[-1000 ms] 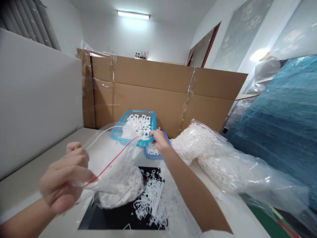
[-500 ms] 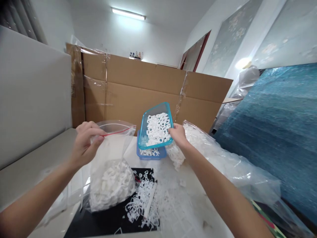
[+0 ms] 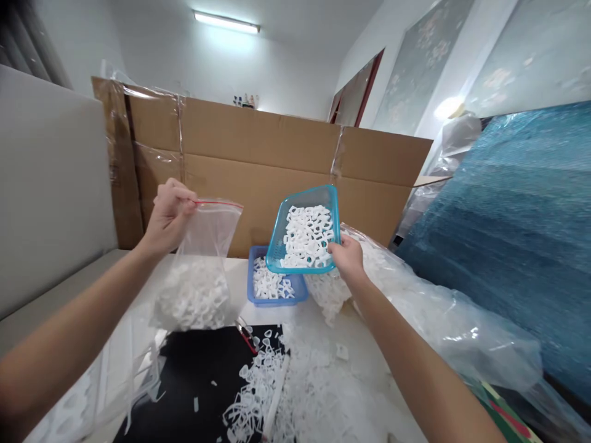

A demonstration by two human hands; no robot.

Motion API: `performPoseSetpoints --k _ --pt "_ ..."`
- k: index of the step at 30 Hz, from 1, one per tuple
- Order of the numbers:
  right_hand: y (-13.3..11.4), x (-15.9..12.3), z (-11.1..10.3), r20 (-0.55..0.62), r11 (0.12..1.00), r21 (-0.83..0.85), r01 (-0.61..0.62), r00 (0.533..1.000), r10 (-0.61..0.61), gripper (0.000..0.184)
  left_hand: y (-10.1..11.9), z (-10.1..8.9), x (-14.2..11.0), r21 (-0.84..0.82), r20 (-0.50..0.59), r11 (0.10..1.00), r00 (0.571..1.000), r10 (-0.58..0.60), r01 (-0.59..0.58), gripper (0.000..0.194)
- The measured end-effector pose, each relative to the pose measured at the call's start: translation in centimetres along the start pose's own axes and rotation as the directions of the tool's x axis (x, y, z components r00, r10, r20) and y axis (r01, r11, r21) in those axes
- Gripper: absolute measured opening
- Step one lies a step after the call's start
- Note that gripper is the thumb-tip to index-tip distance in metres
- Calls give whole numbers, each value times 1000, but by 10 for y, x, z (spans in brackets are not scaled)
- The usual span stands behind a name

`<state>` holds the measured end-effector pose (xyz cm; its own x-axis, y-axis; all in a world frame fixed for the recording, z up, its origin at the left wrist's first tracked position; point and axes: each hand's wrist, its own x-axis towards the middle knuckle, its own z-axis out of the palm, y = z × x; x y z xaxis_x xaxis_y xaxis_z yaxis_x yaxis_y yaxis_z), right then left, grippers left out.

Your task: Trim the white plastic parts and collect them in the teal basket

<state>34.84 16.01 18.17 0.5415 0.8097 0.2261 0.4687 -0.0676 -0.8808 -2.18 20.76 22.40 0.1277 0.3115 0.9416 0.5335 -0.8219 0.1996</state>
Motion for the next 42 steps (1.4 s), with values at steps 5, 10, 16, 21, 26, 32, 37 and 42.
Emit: performPoseSetpoints --k 5,10,16,21,26,32,37,42 --pt "8 3 -9 -3 998 29 48 999 -48 25 3 -8 -17 70 78 998 997 -6 1 33" --pt "15 1 -5 -14 994 48 101 995 -101 23 1 -22 -36 127 111 992 994 -22 8 33" --pt "26 -17 2 11 993 81 87 996 -88 22 20 -46 -50 152 178 988 984 12 -39 24" --pt "46 -49 6 34 989 145 -13 999 8 21 43 -62 -67 125 262 985 961 82 -118 17" --pt "74 -94 17 66 963 244 -115 993 102 20 50 -68 -82 116 214 986 973 91 -118 16" --pt "97 -145 34 139 923 310 -229 971 195 19 50 -67 -89 123 121 989 990 72 -87 13" --pt "98 -168 39 172 903 319 -286 955 241 20 53 -71 -92 129 148 989 987 56 -75 12" --pt "59 -152 18 132 921 334 -199 978 164 26 55 -75 -96 112 280 988 957 71 -106 16"
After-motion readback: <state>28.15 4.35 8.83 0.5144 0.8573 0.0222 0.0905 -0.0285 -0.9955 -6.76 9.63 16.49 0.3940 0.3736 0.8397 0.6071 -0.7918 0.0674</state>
